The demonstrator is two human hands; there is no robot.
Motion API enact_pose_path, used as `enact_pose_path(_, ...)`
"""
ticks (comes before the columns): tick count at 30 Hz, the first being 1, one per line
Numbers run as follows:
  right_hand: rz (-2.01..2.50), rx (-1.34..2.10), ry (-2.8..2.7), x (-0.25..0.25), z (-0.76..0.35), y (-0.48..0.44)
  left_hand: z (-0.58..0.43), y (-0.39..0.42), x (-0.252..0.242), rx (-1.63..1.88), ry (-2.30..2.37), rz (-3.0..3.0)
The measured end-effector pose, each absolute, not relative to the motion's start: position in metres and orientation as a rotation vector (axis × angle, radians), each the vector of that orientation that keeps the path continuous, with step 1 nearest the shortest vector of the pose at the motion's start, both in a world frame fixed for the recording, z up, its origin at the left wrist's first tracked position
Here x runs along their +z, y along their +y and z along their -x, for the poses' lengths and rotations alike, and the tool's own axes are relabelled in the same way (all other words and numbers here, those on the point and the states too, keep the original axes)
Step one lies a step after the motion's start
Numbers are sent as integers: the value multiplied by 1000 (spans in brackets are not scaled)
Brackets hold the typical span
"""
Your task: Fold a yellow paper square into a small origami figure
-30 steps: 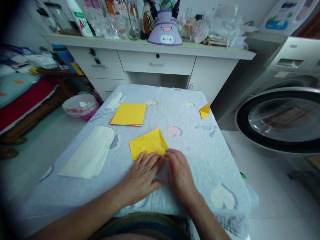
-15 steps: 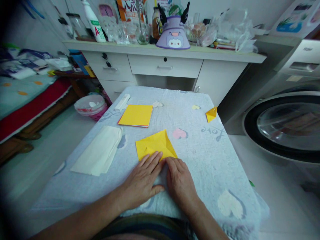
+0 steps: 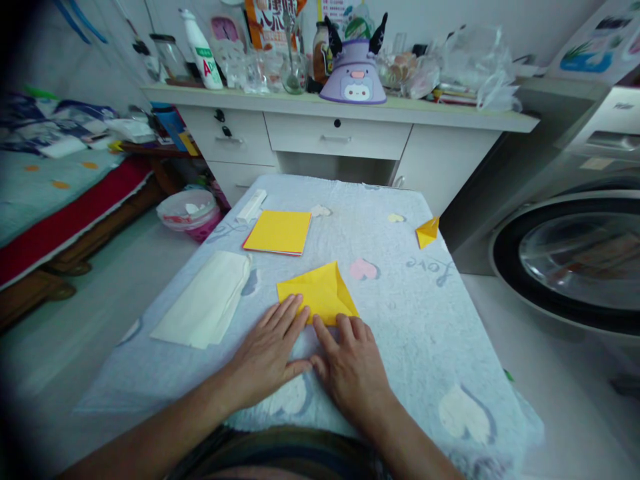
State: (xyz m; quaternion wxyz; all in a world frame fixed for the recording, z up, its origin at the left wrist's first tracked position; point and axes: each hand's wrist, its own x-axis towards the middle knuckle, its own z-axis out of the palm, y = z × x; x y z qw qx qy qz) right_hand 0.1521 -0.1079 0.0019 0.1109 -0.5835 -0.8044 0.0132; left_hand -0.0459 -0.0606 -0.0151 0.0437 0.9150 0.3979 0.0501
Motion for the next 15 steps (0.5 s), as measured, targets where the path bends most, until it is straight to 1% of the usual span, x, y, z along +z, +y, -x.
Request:
enact_pose_path(6, 1739, -41, -2485, 9, -143, -107, 65, -58, -6, 80, 1051, -2820)
enact_pose_path(15, 1778, -115, -2503, 10, -131, -105, 87, -66, -8, 130, 1095, -2878)
